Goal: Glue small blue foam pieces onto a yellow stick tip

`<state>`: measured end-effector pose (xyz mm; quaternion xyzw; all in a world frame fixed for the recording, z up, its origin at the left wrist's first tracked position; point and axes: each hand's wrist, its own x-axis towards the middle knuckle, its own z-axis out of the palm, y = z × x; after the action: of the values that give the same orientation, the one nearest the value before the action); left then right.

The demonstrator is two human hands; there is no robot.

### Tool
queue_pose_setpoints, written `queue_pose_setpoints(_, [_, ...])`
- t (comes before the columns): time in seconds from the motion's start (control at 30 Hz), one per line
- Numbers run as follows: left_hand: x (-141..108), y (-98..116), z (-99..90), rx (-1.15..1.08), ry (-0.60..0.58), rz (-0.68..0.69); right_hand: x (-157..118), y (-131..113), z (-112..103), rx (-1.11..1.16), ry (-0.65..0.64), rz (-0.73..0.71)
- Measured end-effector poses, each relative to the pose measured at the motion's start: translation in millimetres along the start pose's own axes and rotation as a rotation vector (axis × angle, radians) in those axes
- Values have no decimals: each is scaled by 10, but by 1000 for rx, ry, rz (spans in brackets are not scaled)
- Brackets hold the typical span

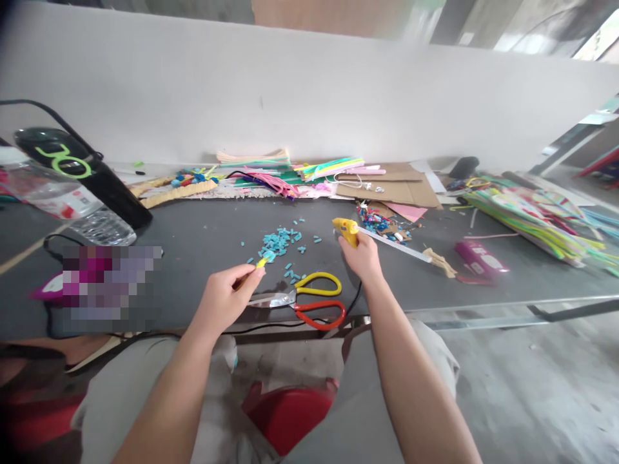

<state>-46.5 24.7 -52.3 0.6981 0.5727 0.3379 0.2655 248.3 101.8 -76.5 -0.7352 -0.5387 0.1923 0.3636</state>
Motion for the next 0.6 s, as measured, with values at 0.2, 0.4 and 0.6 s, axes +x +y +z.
queue_pose_setpoints(0.2, [4, -31, -3, 26, 44, -42, -600, -322, -35, 576, -321, -146])
queue_pose_setpoints(0.4, [16, -37, 21, 29, 55, -61, -873, -370, 37, 596, -471, -103])
queue_pose_setpoints(0.6, [13, -28, 33, 17, 43, -42, -854, -303, 126, 604, -510, -136])
